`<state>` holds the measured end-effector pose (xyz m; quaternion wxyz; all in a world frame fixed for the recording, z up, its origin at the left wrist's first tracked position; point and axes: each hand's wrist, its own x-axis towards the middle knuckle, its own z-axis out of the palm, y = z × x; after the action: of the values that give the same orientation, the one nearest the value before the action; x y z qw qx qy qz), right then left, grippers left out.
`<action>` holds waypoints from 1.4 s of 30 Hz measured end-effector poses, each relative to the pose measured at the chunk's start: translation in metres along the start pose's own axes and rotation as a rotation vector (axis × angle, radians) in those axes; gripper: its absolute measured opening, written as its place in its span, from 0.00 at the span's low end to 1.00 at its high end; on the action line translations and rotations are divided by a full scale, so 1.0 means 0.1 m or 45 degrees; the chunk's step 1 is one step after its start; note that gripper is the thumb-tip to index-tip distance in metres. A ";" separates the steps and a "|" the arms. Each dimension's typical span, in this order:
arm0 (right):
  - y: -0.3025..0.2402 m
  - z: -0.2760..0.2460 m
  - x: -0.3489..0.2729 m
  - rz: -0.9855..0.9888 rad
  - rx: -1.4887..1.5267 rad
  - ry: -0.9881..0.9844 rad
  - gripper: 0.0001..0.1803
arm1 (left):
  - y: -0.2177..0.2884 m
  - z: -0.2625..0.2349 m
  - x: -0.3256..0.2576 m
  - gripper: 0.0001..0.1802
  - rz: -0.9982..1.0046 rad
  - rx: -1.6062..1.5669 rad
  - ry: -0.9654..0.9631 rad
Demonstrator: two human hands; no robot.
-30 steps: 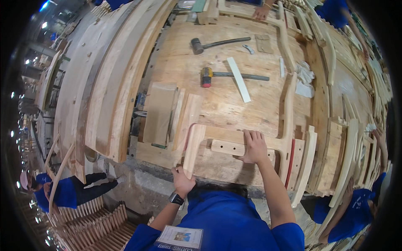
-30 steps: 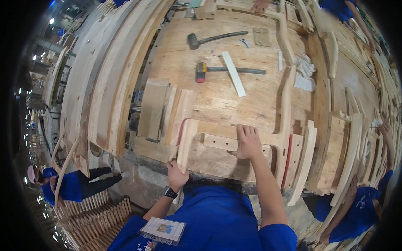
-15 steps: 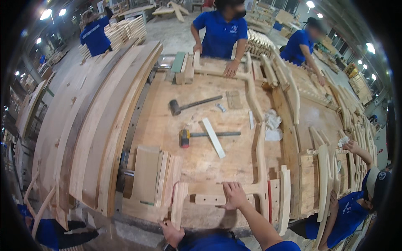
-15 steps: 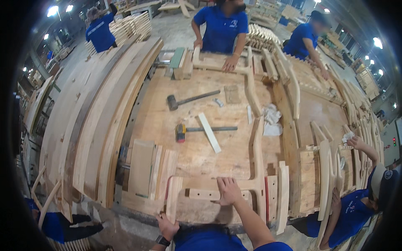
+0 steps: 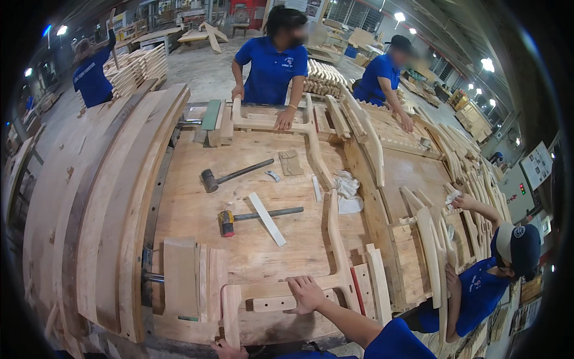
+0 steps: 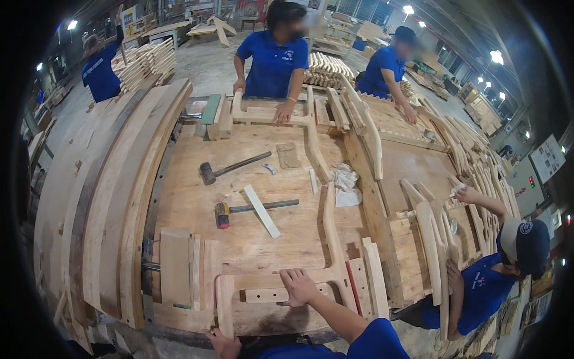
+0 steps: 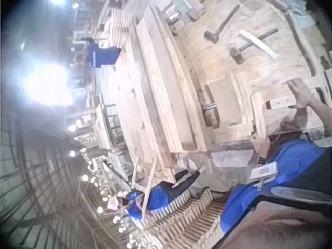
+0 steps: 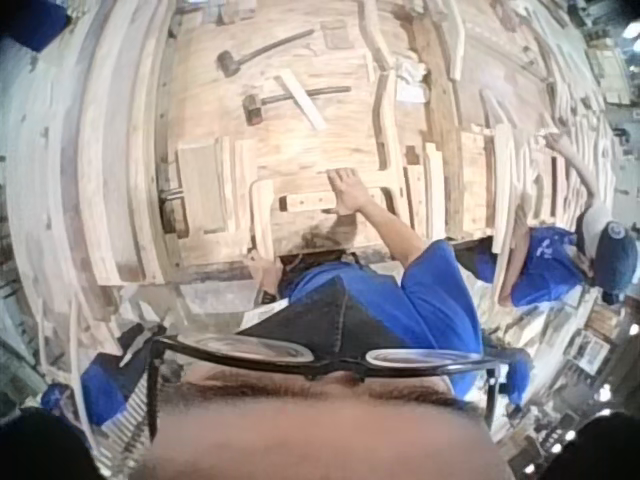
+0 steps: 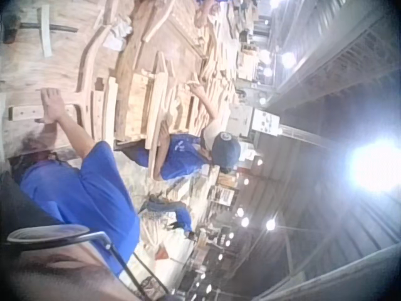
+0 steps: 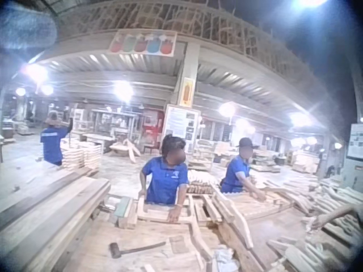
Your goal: The person assembles wooden chair frames on a workbench. They pick up wooden legs and crossbars, align them, and use a rubber mallet to tap joints together. Completed frames are placed aside while the person continues assembling additional units.
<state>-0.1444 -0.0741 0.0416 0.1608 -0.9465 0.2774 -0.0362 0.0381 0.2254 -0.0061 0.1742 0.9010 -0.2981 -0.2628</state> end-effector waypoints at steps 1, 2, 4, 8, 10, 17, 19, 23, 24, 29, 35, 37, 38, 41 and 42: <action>0.00 -0.01 -0.02 0.007 -0.006 -0.009 0.59 | 0.02 0.00 -0.01 0.42 -0.017 0.013 -0.049; 0.01 -0.02 -0.01 0.007 -0.013 -0.010 0.59 | 0.03 -0.02 0.02 0.42 -0.006 0.012 -0.015; 0.01 -0.02 -0.02 0.005 -0.003 -0.023 0.59 | 0.05 -0.05 0.03 0.42 0.012 0.026 0.032; 0.01 -0.04 -0.05 0.007 0.020 -0.033 0.59 | 0.07 -0.09 0.01 0.42 0.016 0.031 0.088; 0.01 -0.03 -0.05 0.010 0.020 -0.034 0.58 | 0.09 -0.09 -0.01 0.42 0.001 0.042 0.115; 0.03 -0.06 -0.07 0.024 0.000 -0.063 0.58 | 0.12 -0.03 -0.01 0.42 0.014 0.057 0.144; 0.05 -0.06 -0.08 0.031 -0.005 -0.075 0.58 | 0.14 -0.02 0.02 0.42 0.019 0.052 0.148; 0.04 -0.08 -0.08 0.049 -0.001 -0.108 0.58 | 0.12 -0.03 0.00 0.42 0.023 0.054 0.150; 0.04 -0.08 -0.08 0.053 -0.003 -0.115 0.58 | 0.12 -0.02 0.01 0.43 0.024 0.055 0.152; 0.06 -0.04 -0.08 0.048 0.004 -0.094 0.58 | 0.11 -0.01 0.01 0.43 0.036 0.035 0.168; 0.04 -0.05 -0.06 0.053 -0.011 -0.092 0.59 | 0.09 0.02 -0.07 0.43 0.039 -0.007 0.222; 0.00 -0.04 -0.06 0.056 0.017 -0.095 0.59 | 0.10 0.03 -0.09 0.43 0.012 -0.005 0.223; 0.02 -0.05 -0.04 0.046 0.019 -0.085 0.59 | 0.10 0.03 -0.07 0.43 -0.002 0.001 0.208; -0.01 -0.07 -0.04 0.054 0.028 -0.096 0.59 | 0.08 -0.01 -0.09 0.41 -0.029 -0.028 0.160; 0.01 -0.08 -0.03 0.063 0.018 -0.098 0.59 | 0.16 -0.04 -0.07 0.40 -0.038 -0.053 0.143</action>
<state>-0.1492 -0.0756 0.0487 0.1789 -0.9389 0.2941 0.0024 0.0284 0.2184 0.0074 0.2054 0.9149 -0.2687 -0.2205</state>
